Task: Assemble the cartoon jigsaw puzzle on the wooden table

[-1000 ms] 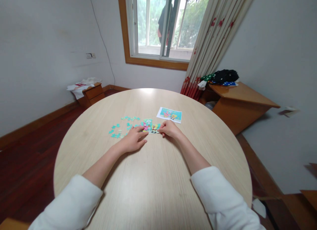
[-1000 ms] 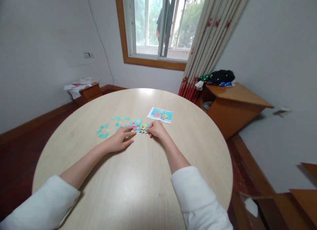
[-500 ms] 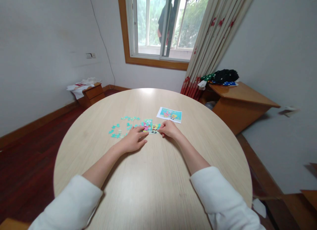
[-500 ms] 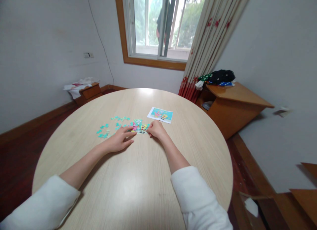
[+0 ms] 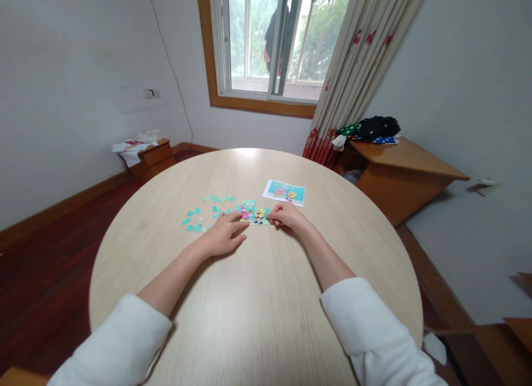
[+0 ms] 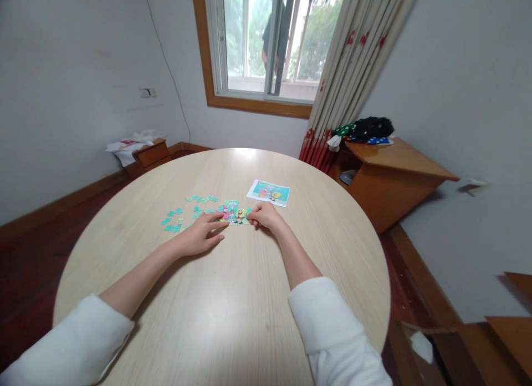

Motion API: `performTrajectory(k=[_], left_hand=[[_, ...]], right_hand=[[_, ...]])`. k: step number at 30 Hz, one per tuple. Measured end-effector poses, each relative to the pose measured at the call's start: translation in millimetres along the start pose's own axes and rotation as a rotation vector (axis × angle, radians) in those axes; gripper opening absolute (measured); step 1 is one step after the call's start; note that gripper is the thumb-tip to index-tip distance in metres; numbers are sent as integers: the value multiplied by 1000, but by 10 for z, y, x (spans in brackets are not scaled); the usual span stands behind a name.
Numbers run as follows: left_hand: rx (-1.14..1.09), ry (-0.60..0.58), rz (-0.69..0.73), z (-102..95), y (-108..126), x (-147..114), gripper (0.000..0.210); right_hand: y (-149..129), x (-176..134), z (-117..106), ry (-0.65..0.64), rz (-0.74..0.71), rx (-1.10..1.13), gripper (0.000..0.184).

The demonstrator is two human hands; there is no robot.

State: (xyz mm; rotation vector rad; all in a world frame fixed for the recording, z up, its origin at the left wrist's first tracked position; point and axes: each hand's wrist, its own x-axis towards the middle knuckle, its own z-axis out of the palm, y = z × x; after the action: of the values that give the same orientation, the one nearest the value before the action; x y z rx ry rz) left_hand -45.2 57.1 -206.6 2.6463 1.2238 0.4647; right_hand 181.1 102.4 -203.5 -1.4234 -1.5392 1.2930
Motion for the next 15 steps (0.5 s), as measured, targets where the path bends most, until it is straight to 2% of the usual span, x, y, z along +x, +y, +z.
performTrajectory(k=[5,10,15], left_hand=[[-4,9,4,-4,5,-2,34],[-3,9,13,0,6,3,33],[15,2,7,4,-1,1,34]], right_hand=[[-7,-13,14,-12,-2,-56,17],[-9,-1,59,28,17,-138,17],[-1,4,39,5,4,-113,18]])
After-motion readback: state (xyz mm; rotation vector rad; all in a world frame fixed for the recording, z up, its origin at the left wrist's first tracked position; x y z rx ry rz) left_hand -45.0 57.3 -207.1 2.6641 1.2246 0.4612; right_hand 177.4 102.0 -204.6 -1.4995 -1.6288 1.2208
